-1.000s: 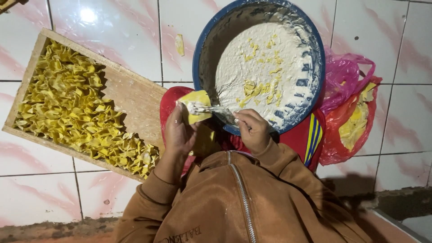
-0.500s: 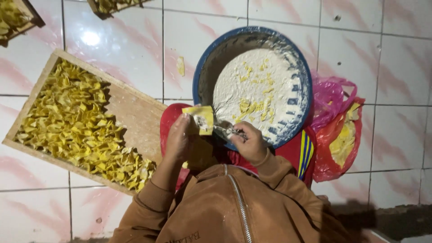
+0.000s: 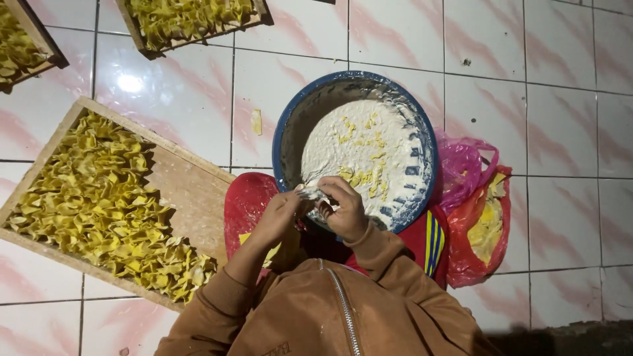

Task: Folding small dough wrappers with filling to create dumplings or similar food items

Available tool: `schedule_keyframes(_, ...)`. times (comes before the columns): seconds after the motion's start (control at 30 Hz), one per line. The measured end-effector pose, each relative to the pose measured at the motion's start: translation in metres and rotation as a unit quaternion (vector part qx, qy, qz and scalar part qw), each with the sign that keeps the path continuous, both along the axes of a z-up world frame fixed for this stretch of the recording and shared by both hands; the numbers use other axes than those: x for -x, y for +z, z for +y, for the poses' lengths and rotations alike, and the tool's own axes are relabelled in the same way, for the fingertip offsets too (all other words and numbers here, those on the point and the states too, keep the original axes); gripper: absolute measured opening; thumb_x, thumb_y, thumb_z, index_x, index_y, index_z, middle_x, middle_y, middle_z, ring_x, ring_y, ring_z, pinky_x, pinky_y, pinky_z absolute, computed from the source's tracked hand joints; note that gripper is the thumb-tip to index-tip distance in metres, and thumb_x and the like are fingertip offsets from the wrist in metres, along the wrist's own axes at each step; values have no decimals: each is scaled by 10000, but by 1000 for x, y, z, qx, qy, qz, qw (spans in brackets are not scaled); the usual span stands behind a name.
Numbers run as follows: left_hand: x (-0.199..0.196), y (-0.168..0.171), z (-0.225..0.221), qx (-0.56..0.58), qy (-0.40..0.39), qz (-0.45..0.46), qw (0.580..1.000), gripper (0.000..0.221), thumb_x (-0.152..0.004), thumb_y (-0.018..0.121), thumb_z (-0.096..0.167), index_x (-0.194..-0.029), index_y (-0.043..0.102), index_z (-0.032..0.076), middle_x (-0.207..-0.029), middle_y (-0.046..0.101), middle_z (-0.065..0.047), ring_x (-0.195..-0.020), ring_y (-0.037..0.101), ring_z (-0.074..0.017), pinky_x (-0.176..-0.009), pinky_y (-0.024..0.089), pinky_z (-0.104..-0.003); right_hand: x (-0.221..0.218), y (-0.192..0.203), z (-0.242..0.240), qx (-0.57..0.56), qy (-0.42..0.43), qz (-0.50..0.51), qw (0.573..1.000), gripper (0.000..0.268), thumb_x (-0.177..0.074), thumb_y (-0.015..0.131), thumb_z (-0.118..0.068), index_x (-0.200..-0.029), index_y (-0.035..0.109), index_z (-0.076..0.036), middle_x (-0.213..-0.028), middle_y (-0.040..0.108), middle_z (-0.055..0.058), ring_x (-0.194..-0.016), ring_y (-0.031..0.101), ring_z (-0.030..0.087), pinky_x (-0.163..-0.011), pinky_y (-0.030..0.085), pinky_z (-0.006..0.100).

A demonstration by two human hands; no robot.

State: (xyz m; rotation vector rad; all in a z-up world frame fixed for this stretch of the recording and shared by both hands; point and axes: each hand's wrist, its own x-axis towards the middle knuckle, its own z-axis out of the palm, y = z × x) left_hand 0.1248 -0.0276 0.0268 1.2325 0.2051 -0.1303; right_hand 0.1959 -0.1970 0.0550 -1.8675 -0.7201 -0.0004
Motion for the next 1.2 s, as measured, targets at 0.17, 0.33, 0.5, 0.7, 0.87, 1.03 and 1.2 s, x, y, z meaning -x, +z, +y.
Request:
schedule_keyframes(0.17,-11,62,-2,-15,-17,46,999,484,-1080,488,325,-671,613,97,-610,483,-30,-587,461,-168,-603,457,-313,-1,-16,-10,-5,4,56,998,270,-812,836,-70,-1047,719,-6,-782,658,110,-578,613,223,-487,517,313)
schedule_keyframes(0.33,-13,58,-8,245,181,263,915,343,-963,696,172,-1150,629,-107,-1163,623,-253,-1097,613,-360,-923,570,-604,-5,-29,-20,-34,13,94,995,103,-822,833,-62,-892,774,-14,-836,722,123,-573,595,200,-487,491,279)
schedule_keyframes(0.5,15,9,-13,278,125,220,927,341,-957,628,69,-1280,642,-39,-1119,723,-178,-1044,713,-288,-1046,502,-563,-6,-46,-30,-52,-24,130,990,63,-862,800,-36,-884,758,6,-837,696,123,-644,519,104,-491,443,276)
schedule_keyframes(0.7,13,-25,-9,237,122,218,939,266,-900,774,157,-1132,740,31,-1041,768,-88,-940,710,-173,-953,562,-446,1,-40,-24,-41,12,123,991,82,-855,789,-9,-922,767,33,-909,723,179,-733,687,230,-661,580,359)
schedule_keyframes(0.87,7,-21,-14,232,139,190,944,303,-836,817,34,-1114,736,-54,-1069,749,-178,-932,742,-270,-868,619,-445,1,-31,-21,-28,7,109,994,81,-861,785,-18,-927,768,26,-922,727,177,-766,718,276,-699,589,381)
schedule_keyframes(1.03,7,8,-14,240,163,204,935,302,-893,771,144,-1148,736,-13,-1017,751,-103,-880,706,-174,-885,601,-407,-1,-22,-23,-30,-12,119,992,111,-840,792,16,-944,767,44,-897,726,194,-792,719,245,-685,589,377)
schedule_keyframes(1.2,7,11,-14,192,148,202,949,323,-851,822,75,-1132,733,-55,-949,742,-160,-809,727,-218,-748,641,-379,2,-8,-14,-31,-7,103,994,119,-810,843,-14,-868,750,34,-823,721,173,-701,724,268,-626,589,368)
